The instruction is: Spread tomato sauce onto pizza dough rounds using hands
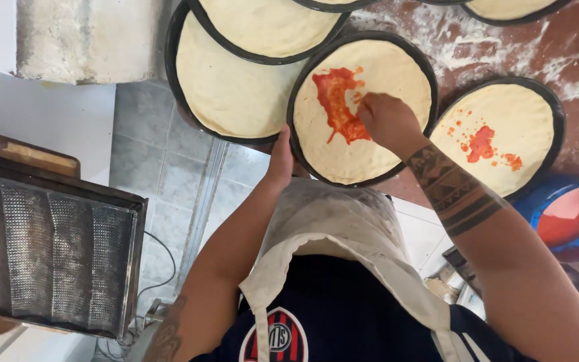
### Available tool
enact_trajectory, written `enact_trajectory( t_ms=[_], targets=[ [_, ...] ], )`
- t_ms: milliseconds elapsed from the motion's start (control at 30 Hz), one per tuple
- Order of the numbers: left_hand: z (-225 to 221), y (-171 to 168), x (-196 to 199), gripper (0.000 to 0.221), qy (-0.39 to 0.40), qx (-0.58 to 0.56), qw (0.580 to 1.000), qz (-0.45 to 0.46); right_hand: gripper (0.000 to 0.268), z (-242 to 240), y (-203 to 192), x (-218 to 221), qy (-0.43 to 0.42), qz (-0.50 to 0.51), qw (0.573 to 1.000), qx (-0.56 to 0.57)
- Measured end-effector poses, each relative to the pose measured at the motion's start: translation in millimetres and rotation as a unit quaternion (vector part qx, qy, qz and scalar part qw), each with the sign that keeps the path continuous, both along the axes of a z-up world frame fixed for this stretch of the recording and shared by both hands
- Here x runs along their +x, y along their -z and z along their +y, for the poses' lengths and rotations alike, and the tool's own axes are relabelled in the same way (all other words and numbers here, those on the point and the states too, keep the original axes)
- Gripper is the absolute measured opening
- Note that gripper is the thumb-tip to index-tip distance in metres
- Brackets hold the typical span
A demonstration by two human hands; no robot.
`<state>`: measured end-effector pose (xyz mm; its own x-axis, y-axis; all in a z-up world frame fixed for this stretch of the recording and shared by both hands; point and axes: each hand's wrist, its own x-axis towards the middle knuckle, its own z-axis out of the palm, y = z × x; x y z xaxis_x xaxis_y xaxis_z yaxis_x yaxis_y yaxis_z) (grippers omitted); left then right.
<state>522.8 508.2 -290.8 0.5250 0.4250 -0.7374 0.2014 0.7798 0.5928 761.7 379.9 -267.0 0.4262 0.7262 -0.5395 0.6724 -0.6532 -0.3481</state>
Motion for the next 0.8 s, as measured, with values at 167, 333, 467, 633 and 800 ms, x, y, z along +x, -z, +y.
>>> enact_trajectory(
  t_ms=[167, 333, 467, 633, 800],
  targets=[
    [-1, -41, 4, 0.079, 0.05, 0.061, 0.996, 0.029, 0.026, -12, -16, -22, -0.235, -0.236, 0.878, 0.345],
    [-13, 1, -3, 0.08, 0.041, 0.09, 0.993, 0.059, 0.056, 7, -14, 1, -0.221, -0.26, 0.847, 0.407],
    [-23, 19, -5, 0.083, 0.046, 0.114, 0.987, 0.099, 0.078, 35, 3, 0, -0.312, -0.082, 0.912, 0.252],
    [-17, -18, 5, 0.082, 0.006, 0.085, 0.99, 0.116, 0.096, 15, 7, -14, -0.484, 0.004, 0.834, 0.263],
    [-20, -17, 11, 0.086, -0.039, 0.06, 0.981, 0.181, 0.1, 17, 3, 20, -0.496, -0.036, 0.83, 0.251]
  ],
)
